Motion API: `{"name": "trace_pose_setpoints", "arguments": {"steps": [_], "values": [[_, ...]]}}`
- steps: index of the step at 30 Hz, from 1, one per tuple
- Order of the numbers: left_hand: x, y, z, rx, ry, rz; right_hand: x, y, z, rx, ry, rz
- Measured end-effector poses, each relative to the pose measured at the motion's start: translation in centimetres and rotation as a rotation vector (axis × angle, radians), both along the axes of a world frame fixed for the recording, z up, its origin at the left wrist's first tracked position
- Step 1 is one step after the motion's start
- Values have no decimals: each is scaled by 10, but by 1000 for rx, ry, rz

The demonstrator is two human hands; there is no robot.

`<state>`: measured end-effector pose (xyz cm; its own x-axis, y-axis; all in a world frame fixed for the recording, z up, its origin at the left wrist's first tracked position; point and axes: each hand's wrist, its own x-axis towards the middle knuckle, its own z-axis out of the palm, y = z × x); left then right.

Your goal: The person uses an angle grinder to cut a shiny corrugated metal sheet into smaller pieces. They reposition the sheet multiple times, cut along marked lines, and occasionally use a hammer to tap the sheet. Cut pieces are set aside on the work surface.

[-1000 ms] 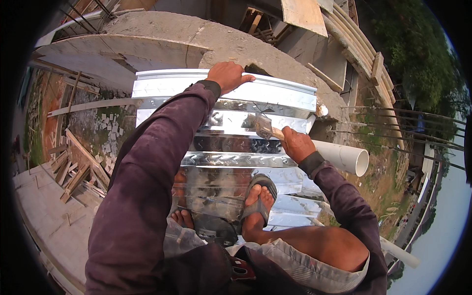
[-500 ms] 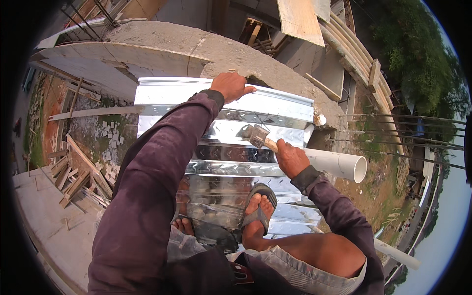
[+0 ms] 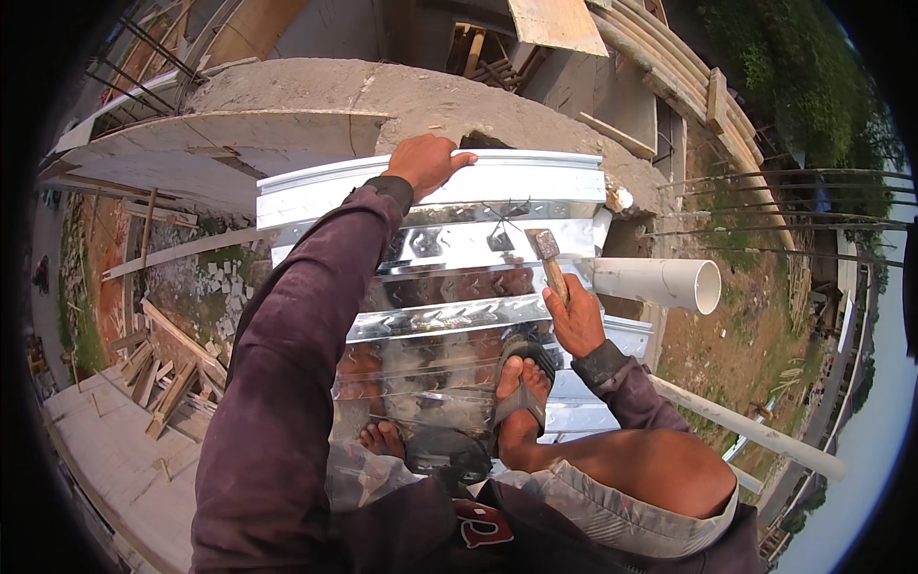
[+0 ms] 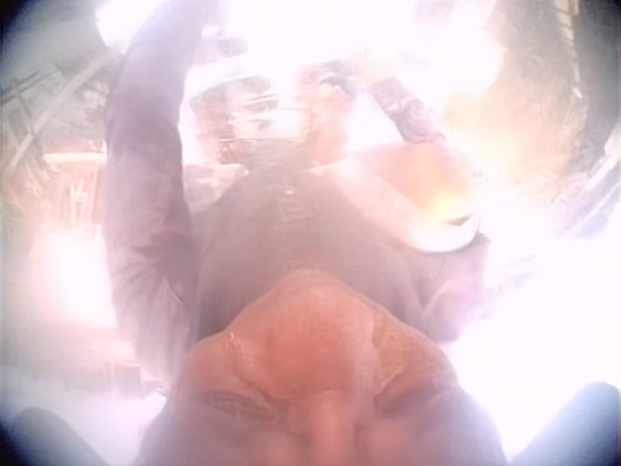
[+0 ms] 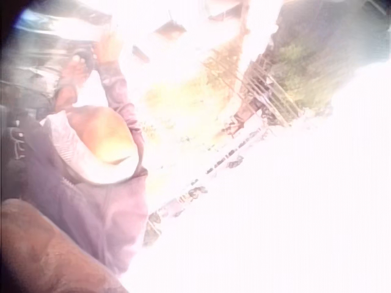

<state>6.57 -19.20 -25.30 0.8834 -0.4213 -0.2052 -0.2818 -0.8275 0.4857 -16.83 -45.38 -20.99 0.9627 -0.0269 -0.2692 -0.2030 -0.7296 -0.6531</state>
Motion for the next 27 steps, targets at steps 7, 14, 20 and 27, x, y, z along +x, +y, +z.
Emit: {"name": "trace_pose_setpoints", "arguments": {"steps": [7,14,20,27], "values": [[32,11,47,-76,517,-194,-115,-49,-13,-29,-120,-507],[8,18,143,-215,543,-429,-255,-77,-45,-330,7,-911],[-22,28,275,-301,301,-519,-294,-92,-87,-259,38,-805],[-79,87,287,-202,-433,-706,-296,-107,-105,-222,92,-795]]}}
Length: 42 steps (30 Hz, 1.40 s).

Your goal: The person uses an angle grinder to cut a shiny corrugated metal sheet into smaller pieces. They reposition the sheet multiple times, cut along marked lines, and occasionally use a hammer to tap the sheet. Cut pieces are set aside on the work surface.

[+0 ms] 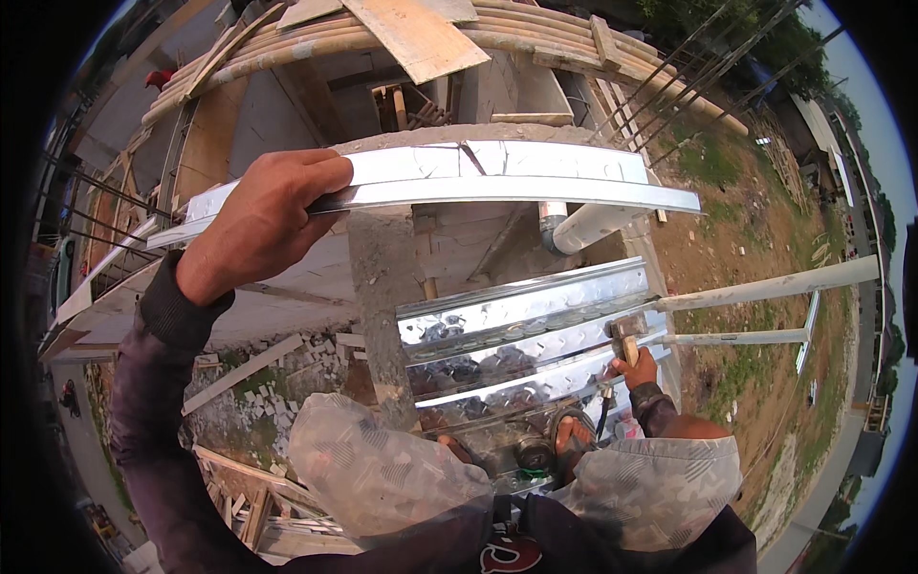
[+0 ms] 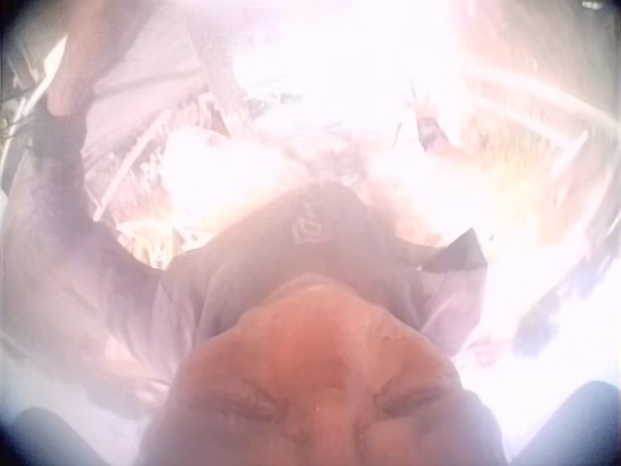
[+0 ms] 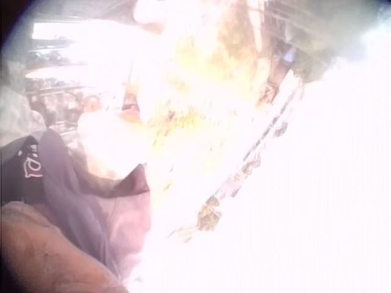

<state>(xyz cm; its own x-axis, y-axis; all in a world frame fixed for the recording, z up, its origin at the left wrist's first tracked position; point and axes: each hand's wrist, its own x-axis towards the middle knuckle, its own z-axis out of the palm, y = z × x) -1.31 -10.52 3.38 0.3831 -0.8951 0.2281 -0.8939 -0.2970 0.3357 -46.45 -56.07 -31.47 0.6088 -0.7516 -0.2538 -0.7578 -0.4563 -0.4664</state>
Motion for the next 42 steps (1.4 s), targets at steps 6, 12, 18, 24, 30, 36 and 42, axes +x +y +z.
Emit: {"name": "trace_pose_setpoints", "arguments": {"steps": [6,12,18,24,30,36,42], "values": [[-56,39,-141,20,-372,-125,-4,-1,-1,123,-106,-26],[-100,55,-266,57,-309,-83,-1,4,7,75,-125,10],[-113,81,-315,277,-290,-59,3,8,17,-20,-52,61],[-119,99,-317,480,-278,87,5,19,26,-16,-137,36],[-142,94,-313,498,-221,219,10,31,41,-113,-34,111],[-139,103,-301,578,-117,132,-16,57,67,-17,-26,46],[-74,130,-271,661,31,260,-240,61,116,-307,-228,-539]]}}
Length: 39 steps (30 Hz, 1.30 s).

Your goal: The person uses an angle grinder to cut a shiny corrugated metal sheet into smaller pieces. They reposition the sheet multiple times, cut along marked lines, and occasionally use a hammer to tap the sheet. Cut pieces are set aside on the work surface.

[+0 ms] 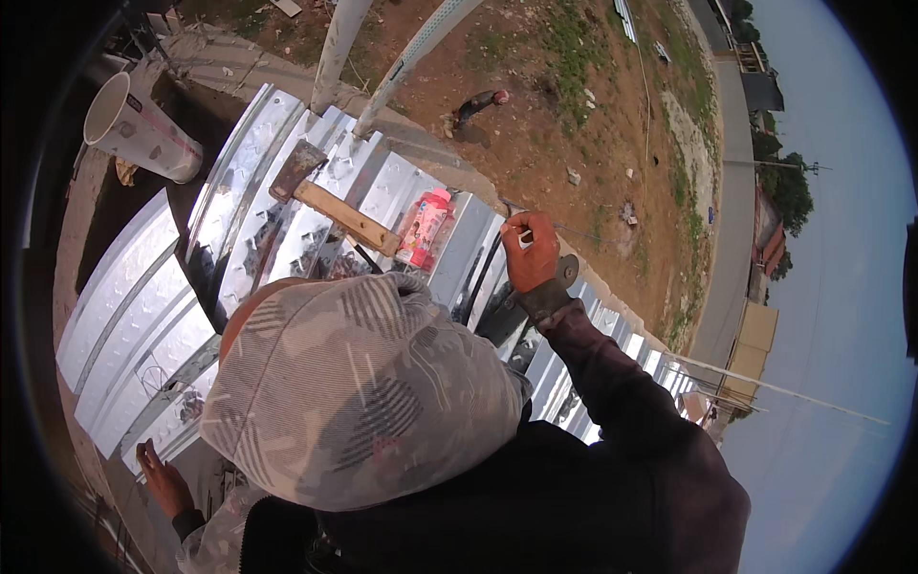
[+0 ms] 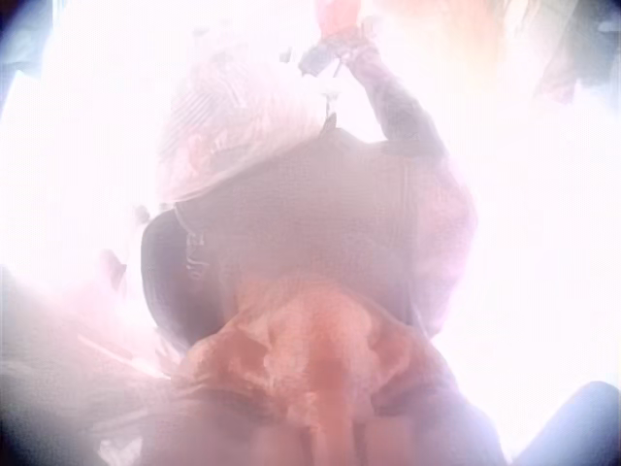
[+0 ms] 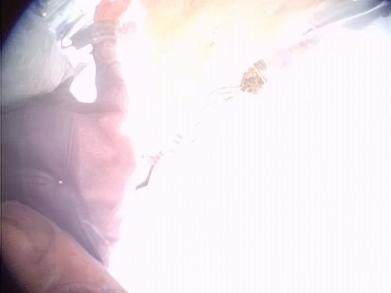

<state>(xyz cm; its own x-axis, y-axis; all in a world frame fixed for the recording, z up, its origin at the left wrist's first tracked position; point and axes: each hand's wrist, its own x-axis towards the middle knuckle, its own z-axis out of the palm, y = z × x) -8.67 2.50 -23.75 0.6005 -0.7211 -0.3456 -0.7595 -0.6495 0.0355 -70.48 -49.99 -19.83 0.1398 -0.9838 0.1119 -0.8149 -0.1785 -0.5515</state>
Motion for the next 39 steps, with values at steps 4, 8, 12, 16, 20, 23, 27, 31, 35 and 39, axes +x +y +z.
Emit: {"name": "trace_pose_setpoints", "arguments": {"steps": [4,8,12,16,20,23,27,31,35,39], "values": [[62,-22,28,-170,-133,-112,-168,8,13,103,147,-652],[81,-107,75,-290,-86,-45,-222,61,-35,885,22,-1019],[58,-171,120,-431,-147,-134,-200,75,-78,1041,-263,-899],[45,-228,143,-440,-225,-211,-177,22,-70,921,-237,-798],[23,-291,164,-386,-104,-297,-127,-24,-27,744,-204,-583],[-30,-362,159,-396,204,-336,-72,-50,13,624,-196,-355],[-144,-444,124,-289,692,-504,18,-82,79,477,-228,-11],[-272,-466,92,-603,1456,-455,138,-98,147,380,-303,391],[-325,-462,119,-1404,1758,243,279,-96,190,354,-322,767],[-259,-461,145,-1627,1400,462,377,-78,210,552,-545,964]]}}
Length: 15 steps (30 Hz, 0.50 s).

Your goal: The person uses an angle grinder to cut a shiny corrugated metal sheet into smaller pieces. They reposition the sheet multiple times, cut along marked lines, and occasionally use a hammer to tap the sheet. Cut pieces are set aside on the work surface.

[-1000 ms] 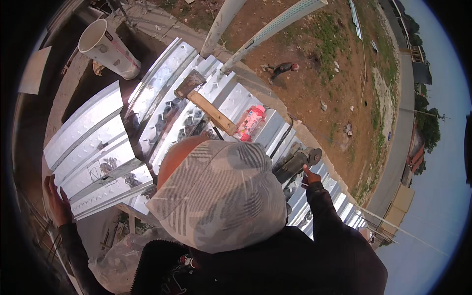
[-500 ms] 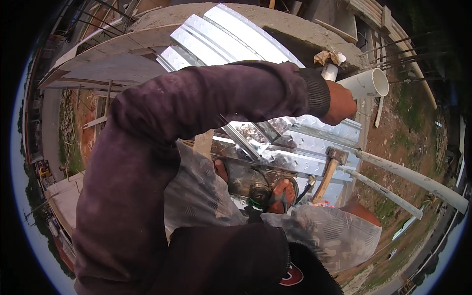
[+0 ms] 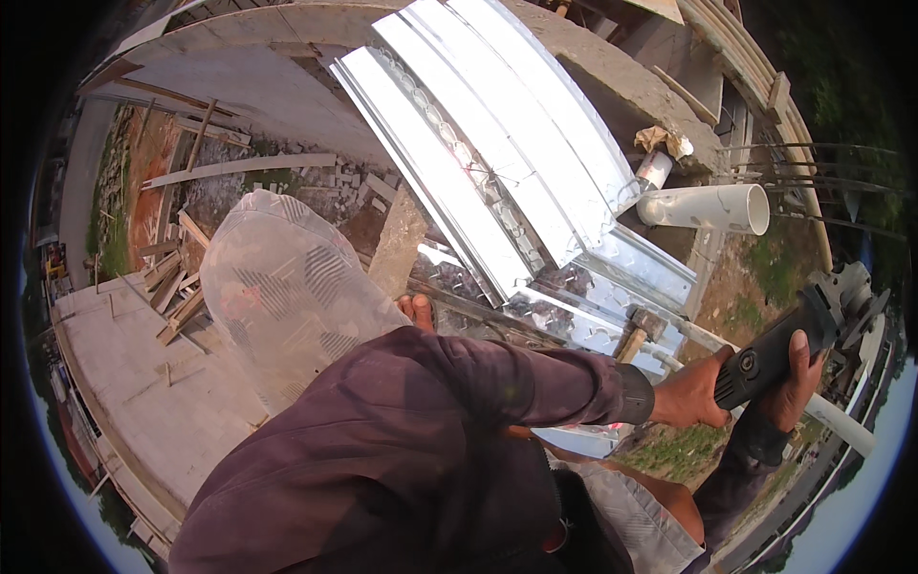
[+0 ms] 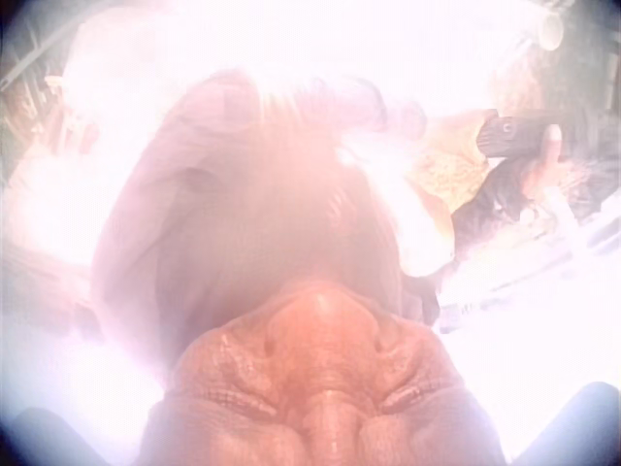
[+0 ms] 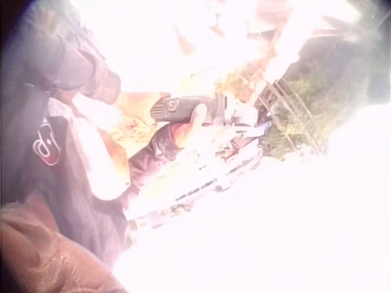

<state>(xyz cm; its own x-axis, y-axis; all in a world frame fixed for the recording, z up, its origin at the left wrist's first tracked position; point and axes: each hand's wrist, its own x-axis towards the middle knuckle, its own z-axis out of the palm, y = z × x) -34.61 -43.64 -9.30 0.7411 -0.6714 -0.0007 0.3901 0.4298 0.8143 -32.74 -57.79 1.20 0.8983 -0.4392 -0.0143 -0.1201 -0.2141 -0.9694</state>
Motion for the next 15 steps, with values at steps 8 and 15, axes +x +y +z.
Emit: {"name": "trace_pose_setpoints", "arguments": {"steps": [8,15], "values": [[86,62,8,-218,125,-441,69,19,-27,749,-215,543],[75,64,-28,-185,278,-628,46,8,-76,912,-221,511]]}}
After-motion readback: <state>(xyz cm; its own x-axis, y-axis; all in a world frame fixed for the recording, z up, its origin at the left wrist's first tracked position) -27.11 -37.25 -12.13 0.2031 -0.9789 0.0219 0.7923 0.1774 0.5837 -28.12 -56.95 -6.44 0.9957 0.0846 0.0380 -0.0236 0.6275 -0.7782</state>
